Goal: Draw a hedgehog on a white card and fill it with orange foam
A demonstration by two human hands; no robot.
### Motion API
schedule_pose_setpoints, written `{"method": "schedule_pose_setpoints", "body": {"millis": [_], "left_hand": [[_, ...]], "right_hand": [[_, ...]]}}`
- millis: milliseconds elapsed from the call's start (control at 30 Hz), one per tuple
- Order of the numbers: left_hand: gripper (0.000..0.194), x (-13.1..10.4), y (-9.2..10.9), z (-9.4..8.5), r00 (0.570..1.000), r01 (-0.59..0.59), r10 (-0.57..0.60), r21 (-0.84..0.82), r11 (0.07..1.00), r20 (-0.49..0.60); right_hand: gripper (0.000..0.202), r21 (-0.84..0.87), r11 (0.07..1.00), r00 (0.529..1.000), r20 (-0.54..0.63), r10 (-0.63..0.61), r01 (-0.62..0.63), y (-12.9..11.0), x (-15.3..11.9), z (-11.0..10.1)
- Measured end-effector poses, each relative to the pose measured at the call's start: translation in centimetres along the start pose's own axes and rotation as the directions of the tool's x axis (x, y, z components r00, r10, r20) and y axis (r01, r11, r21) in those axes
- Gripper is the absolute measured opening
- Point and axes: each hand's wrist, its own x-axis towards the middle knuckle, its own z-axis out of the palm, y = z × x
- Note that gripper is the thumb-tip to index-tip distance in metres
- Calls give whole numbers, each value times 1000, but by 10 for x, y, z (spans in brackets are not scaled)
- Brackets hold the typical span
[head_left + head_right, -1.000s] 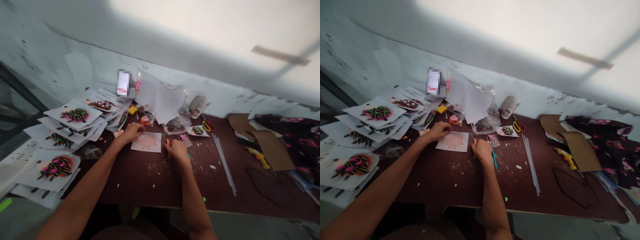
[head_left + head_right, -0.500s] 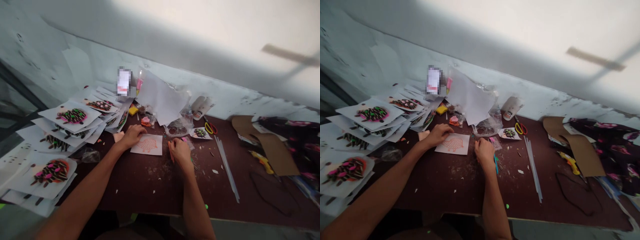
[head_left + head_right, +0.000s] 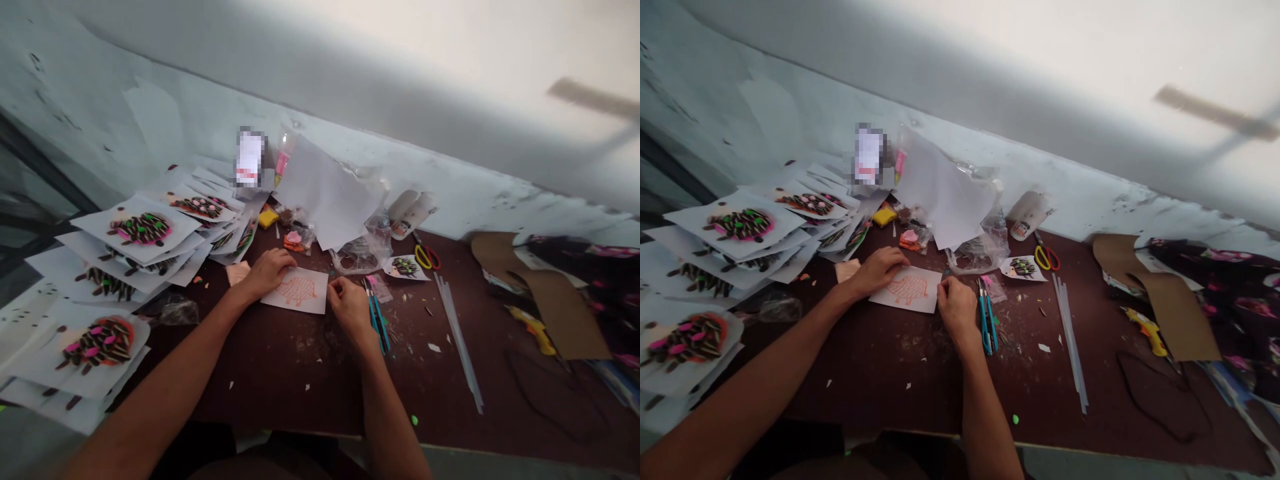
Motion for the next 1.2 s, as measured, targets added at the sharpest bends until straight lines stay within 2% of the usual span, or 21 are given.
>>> {"method": "schedule_pose_setpoints", "body": {"millis": [133, 333, 500, 767, 1067, 1200], "left_hand": [[25, -1, 2, 0, 1000, -18, 18, 21, 1000, -23], [26, -2, 5, 1, 999, -44, 45, 60, 997, -14], [29, -2, 6, 1, 998, -57, 57, 92, 994, 1], [28, -2, 6, -1, 998, -70, 69, 98, 993, 12], [30, -3, 5, 1, 997, -75, 76, 83, 994, -4], [29, -4, 5, 1, 998, -68, 69, 74, 995, -14]], "right_hand": [[12, -40, 998, 998, 15, -56, 56, -9, -5, 2], [29, -151, 984, 995, 24, -97, 99, -18, -8, 9], [35, -66, 983, 985, -17, -172, 171, -20, -13, 18], [13, 113, 958, 961, -113, -252, 264, -20, -17, 26], [32, 2, 970, 970, -23, -241, 241, -28, -22, 20], [34, -19, 974, 974, -29, -226, 225, -27, -21, 19]]}}
